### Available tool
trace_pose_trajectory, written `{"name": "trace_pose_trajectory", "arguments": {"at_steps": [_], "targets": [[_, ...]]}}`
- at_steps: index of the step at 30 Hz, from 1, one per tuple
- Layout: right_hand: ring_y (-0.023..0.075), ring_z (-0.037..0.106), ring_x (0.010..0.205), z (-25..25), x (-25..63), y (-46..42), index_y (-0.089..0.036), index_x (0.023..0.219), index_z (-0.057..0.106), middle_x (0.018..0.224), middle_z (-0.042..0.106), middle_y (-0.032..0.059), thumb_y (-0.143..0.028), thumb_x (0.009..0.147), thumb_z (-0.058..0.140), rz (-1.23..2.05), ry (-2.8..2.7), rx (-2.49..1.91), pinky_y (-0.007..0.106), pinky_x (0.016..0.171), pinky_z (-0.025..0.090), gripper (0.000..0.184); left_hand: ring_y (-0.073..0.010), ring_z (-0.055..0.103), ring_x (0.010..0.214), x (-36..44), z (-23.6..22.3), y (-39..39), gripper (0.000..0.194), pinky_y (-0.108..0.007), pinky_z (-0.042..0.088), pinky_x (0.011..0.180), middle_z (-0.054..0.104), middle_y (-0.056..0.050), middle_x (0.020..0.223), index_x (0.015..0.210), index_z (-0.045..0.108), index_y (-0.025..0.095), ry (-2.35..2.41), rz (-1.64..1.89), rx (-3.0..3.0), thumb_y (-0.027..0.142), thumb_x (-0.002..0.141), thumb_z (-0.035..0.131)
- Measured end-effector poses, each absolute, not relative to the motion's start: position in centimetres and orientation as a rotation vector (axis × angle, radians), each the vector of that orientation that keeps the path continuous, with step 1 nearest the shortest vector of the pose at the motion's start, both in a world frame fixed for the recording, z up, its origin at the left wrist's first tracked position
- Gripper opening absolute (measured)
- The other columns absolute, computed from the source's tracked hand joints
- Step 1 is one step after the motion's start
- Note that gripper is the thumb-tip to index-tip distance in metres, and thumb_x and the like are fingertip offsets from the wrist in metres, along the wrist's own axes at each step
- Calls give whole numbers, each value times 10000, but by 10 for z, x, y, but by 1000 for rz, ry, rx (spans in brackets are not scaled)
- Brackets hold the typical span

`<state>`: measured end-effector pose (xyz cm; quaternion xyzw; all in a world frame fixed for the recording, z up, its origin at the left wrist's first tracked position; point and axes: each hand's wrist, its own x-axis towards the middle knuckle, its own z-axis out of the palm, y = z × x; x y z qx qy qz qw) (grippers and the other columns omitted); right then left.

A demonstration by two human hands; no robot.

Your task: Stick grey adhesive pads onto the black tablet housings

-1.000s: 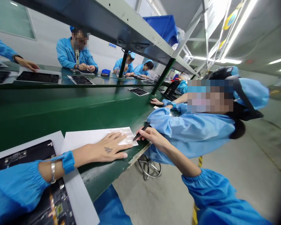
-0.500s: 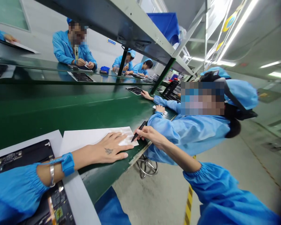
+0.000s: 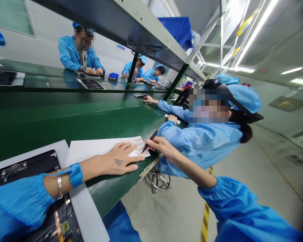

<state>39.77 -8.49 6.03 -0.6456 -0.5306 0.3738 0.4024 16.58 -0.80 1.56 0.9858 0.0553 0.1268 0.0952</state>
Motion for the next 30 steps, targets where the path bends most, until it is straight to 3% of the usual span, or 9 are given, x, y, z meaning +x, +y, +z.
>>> {"name": "trace_pose_trajectory", "arguments": {"at_steps": [5,8,10,12,14,17,21,25,30], "targets": [[176,563,668,72,383,-92,-198,754,694,702,639,30,-689,699,729,851,-1187,-1491,304,637,474,495,-377,341,1440,167,22,-17,460,-565,292,1141,364,-114,1580,1455,498,333,191,271,2930,485,1026,438],[178,566,689,90,372,-94,-240,786,716,716,619,17,-655,649,791,786,-1083,-1348,304,656,500,443,-337,241,1496,146,39,-12,540,-546,239,1178,272,-75,1628,1519,379,373,222,329,2964,563,1016,424],[179,570,679,98,367,-94,-260,748,728,741,632,29,-655,570,840,780,-1030,-1314,305,630,503,448,-323,239,1495,110,54,0,542,-523,231,1184,293,-79,1618,1523,371,344,367,424,3029,538,1021,434],[199,589,694,100,361,-90,-277,719,741,786,655,61,-678,593,822,784,-1049,-1333,335,639,517,428,-295,432,1373,55,70,13,413,-450,342,1115,500,-101,1467,1410,521,271,698,403,3071,437,1048,409],[229,601,715,98,348,-81,-298,742,757,837,674,79,-712,599,798,796,-1099,-1334,377,646,527,440,-234,613,1068,-6,82,15,340,-344,454,930,665,-93,1132,1139,661,195,1090,244,3032,328,1063,358],[245,603,725,97,302,-63,-281,735,745,815,683,69,-754,557,788,873,-1223,-1276,398,651,523,506,-181,604,777,-76,84,-1,301,-271,450,718,622,-51,857,897,643,167,1363,77,2944,248,1040,391],[212,600,722,95,212,-29,-190,778,734,744,674,62,-718,649,756,1098,-1514,-1101,364,715,500,544,-176,584,828,-99,64,-28,191,-263,444,719,602,-48,945,987,599,169,1404,84,2917,158,1011,410],[163,535,636,78,145,6,-165,695,669,607,581,12,-715,643,749,1294,-1589,-1039,342,699,479,558,-189,571,894,-94,44,-35,245,-282,467,769,611,-61,996,1061,596,173,1395,243,2887,136,1017,358],[148,531,617,47,133,19,-172,663,620,586,549,-7,-679,677,752,1380,-1512,-1078,332,705,484,524,-170,573,938,-100,31,-33,330,-263,471,794,649,-41,1048,1100,647,213,1236,543,2795,69,981,375]]}}
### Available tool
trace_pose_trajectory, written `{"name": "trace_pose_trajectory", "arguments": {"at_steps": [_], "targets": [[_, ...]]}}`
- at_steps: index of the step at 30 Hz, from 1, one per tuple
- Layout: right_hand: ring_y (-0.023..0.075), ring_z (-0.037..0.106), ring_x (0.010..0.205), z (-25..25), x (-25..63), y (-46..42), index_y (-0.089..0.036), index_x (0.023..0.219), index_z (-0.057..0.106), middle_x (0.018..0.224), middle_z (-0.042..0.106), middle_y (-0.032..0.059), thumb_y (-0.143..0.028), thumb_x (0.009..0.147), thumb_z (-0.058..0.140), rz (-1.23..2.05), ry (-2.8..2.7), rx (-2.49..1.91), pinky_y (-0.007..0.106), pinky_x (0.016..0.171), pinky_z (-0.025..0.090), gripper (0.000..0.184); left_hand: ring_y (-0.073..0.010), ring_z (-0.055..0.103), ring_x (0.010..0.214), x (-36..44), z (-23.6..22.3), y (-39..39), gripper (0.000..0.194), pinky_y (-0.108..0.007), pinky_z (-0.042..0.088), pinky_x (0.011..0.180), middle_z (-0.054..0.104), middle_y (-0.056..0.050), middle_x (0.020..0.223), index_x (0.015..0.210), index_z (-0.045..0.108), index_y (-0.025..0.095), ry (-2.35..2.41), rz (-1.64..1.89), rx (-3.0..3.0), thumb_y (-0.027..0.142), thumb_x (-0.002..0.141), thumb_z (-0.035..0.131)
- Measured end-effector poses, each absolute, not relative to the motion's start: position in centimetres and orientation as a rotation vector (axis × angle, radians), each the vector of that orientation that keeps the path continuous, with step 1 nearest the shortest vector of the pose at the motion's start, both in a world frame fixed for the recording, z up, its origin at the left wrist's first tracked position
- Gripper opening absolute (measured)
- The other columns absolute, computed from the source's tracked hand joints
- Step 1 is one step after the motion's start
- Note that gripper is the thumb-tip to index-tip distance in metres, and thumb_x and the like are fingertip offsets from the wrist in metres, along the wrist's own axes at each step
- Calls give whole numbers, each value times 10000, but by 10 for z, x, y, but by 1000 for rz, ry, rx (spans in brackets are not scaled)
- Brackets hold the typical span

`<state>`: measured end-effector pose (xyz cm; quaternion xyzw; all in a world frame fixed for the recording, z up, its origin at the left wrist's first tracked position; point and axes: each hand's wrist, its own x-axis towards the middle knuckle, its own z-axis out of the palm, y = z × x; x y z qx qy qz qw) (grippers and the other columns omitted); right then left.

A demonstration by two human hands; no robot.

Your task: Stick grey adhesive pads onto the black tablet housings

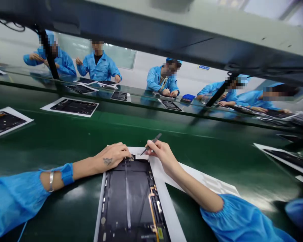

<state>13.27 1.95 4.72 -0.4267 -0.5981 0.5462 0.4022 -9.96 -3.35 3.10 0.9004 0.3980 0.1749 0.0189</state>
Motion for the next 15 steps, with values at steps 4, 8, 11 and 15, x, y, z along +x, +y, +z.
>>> {"name": "trace_pose_trajectory", "arguments": {"at_steps": [4,8,11,15], "targets": [[148,541,615,40,139,17,-168,690,634,599,573,-1,-664,684,759,1391,-1481,-1144,316,689,471,511,-168,562,893,-99,29,-35,327,-255,450,717,661,-35,1044,1081,669,214,1215,580,2797,50,964,411],[153,573,634,45,137,19,-173,627,613,604,588,8,-662,671,769,1446,-1493,-1188,307,688,483,515,-173,554,881,-96,27,-35,315,-262,442,695,659,-43,1035,1072,671,196,1181,639,2821,30,945,435],[150,585,652,50,137,22,-175,589,598,589,573,-2,-653,649,788,1506,-1501,-1195,296,704,491,518,-175,553,857,-96,26,-35,313,-263,430,668,663,-41,1014,1037,674,191,1166,657,2815,18,934,434],[142,586,647,52,138,25,-175,566,589,589,568,-3,-647,641,795,1547,-1523,-1209,285,693,488,520,-177,558,876,-95,27,-36,340,-263,430,674,664,-41,1016,1025,669,187,1173,645,2804,-19,898,430]]}}
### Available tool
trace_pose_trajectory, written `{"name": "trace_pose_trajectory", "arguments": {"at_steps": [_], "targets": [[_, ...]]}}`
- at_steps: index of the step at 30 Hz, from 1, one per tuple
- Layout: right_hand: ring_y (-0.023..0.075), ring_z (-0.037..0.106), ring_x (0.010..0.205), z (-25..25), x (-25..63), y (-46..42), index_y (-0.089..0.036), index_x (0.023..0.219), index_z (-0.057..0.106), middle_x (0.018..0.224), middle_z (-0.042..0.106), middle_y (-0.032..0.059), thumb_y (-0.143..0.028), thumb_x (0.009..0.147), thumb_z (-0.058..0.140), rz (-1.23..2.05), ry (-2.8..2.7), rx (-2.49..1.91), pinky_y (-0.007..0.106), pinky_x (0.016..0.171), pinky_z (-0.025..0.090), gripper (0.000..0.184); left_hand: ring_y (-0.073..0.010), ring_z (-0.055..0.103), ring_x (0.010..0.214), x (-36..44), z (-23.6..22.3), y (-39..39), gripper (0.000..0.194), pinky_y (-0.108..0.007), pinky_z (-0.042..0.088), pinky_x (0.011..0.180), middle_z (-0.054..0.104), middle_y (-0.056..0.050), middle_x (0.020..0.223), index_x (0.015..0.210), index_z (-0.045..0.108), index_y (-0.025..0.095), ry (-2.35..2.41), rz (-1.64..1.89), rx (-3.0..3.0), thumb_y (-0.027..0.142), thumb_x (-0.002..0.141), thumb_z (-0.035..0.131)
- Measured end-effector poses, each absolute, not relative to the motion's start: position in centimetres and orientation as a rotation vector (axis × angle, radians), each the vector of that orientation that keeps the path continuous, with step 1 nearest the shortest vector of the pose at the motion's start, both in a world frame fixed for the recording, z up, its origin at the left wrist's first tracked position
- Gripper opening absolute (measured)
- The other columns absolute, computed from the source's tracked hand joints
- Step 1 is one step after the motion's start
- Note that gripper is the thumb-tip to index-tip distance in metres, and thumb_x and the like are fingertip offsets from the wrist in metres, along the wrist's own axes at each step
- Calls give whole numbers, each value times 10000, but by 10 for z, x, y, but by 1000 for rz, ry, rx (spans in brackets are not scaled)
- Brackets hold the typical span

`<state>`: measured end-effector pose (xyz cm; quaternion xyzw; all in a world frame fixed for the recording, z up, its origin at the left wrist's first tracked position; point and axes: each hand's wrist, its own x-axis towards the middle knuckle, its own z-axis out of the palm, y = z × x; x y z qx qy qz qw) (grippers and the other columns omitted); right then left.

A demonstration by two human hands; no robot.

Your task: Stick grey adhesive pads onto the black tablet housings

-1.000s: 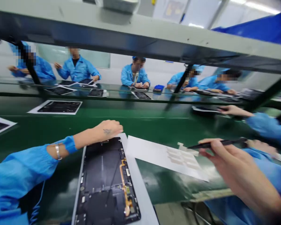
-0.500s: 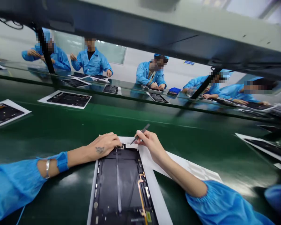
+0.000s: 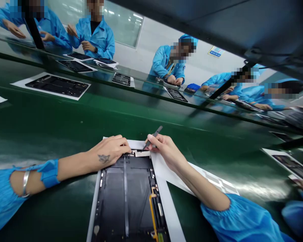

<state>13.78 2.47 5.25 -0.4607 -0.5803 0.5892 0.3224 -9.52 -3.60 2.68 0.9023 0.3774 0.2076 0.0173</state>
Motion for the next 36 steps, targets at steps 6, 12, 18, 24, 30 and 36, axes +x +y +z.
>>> {"name": "trace_pose_trajectory", "arguments": {"at_steps": [6,12,18,24,30,36], "targets": [[151,588,661,52,138,25,-180,557,575,601,571,6,-645,674,768,1526,-1556,-1222,306,704,493,517,-179,556,873,-95,27,-37,344,-263,429,663,661,-50,1011,1030,667,173,1155,662,2824,-21,894,417],[149,592,672,52,138,25,-177,542,573,623,577,15,-628,695,751,1509,-1577,-1237,299,706,489,509,-177,558,872,-96,27,-36,342,-268,437,677,665,-51,1016,1036,670,176,1159,661,2815,-4,905,410],[145,576,666,52,138,24,-176,537,574,639,599,28,-639,700,747,1485,-1588,-1225,295,695,482,520,-175,555,871,-95,28,-36,357,-266,449,684,668,-60,1027,1040,673,171,1158,666,2822,0,911,386],[162,591,661,51,136,24,-183,578,590,586,571,7,-661,656,771,1478,-1562,-1245,314,711,491,517,-174,558,869,-94,29,-36,338,-267,454,697,663,-50,1021,1037,668,178,1158,659,2821,0,924,403],[163,590,667,52,137,23,-186,575,581,593,577,8,-650,676,761,1466,-1583,-1243,320,727,489,508,-183,551,876,-94,28,-36,339,-277,453,704,655,-55,1028,1055,659,170,1149,669,2828,-1,931,393],[161,574,630,48,138,24,-186,624,581,591,583,5,-670,712,721,1390,-1659,-1205,306,679,464,511,-181,524,894,-95,31,-37,414,-256,437,673,633,-53,1054,1188,644,212,1134,601,2811,11,925,397]]}}
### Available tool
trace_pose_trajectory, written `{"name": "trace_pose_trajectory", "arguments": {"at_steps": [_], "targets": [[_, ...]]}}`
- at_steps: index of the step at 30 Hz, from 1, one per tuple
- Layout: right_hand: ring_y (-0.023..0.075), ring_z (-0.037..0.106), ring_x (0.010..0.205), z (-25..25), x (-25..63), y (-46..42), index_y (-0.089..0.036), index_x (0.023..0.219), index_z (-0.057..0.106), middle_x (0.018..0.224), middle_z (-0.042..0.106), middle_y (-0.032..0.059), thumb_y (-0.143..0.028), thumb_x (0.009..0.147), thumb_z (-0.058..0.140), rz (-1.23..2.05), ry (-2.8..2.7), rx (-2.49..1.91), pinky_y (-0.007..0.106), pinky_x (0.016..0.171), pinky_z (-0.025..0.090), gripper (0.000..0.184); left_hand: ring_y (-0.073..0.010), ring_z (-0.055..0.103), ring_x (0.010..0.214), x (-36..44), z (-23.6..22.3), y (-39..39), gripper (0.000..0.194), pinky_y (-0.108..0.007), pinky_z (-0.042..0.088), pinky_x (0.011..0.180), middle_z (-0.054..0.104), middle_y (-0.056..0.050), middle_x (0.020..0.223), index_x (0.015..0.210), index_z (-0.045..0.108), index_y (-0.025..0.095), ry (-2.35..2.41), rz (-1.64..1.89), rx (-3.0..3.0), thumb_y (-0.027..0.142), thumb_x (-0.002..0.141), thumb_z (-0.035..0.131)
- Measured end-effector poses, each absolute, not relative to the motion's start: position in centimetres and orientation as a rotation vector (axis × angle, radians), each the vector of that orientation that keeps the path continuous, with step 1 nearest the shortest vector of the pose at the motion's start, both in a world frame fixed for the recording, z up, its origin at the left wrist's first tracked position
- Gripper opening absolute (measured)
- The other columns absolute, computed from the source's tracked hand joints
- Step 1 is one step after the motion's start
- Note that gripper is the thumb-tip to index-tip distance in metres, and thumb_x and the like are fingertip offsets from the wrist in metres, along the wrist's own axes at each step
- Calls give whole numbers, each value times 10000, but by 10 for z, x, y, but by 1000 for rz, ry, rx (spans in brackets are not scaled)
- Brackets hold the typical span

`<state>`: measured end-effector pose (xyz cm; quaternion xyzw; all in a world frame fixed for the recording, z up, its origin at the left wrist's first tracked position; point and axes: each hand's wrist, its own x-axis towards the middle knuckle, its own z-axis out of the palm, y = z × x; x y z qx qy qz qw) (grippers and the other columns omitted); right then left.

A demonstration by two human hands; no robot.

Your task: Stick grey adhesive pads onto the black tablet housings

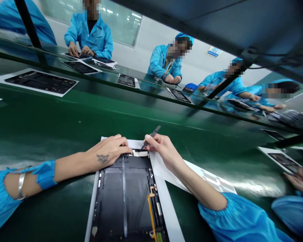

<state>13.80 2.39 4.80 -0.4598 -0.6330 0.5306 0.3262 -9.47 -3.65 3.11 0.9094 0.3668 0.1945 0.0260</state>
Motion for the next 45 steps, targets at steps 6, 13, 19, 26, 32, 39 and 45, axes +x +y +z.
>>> {"name": "trace_pose_trajectory", "arguments": {"at_steps": [6,13,19,26,32,39,45], "targets": [[197,604,643,44,141,17,-192,661,617,631,647,38,-602,844,612,1002,-1868,-1185,303,638,440,449,-191,524,890,-96,33,-36,407,-267,438,660,624,-65,1060,1196,656,216,1139,565,2803,28,945,395],[218,656,742,45,137,-3,-206,765,685,822,715,62,-490,918,578,886,-1927,-1007,300,665,482,340,-188,560,902,-98,31,-36,341,-278,471,735,654,-59,1040,1136,664,195,1129,595,2846,27,934,446],[219,678,800,42,134,-4,-212,797,713,865,734,67,-401,955,569,800,-2055,-888,318,733,504,285,-189,566,878,-97,31,-36,334,-279,468,706,664,-65,1017,1114,667,175,1127,607,2891,28,935,426],[225,672,805,42,136,-5,-219,841,728,827,739,65,-419,970,560,720,-2123,-782,357,771,506,291,-182,563,878,-97,30,-36,342,-275,468,713,657,-71,1001,1085,675,176,1130,616,2873,36,960,389],[220,668,819,40,136,-3,-221,851,727,849,734,70,-395,975,558,714,-2100,-797,345,760,511,273,-190,561,879,-98,30,-36,323,-281,477,711,647,-70,1002,1095,669,174,1118,594,2886,30,934,429],[220,635,760,42,134,-9,-222,864,724,782,707,70,-403,968,548,677,-2178,-636,370,746,509,272,-180,563,854,-93,36,-36,327,-281,487,727,648,-63,1005,1053,664,176,1158,476,2929,21,932,403],[216,655,775,44,153,-8,-201,797,693,820,706,59,-526,901,612,962,-1802,-1065,319,709,508,350,-208,590,950,-92,29,-35,309,-323,506,826,665,-95,1093,1064,630,146,1087,548,2946,16,913,394]]}}
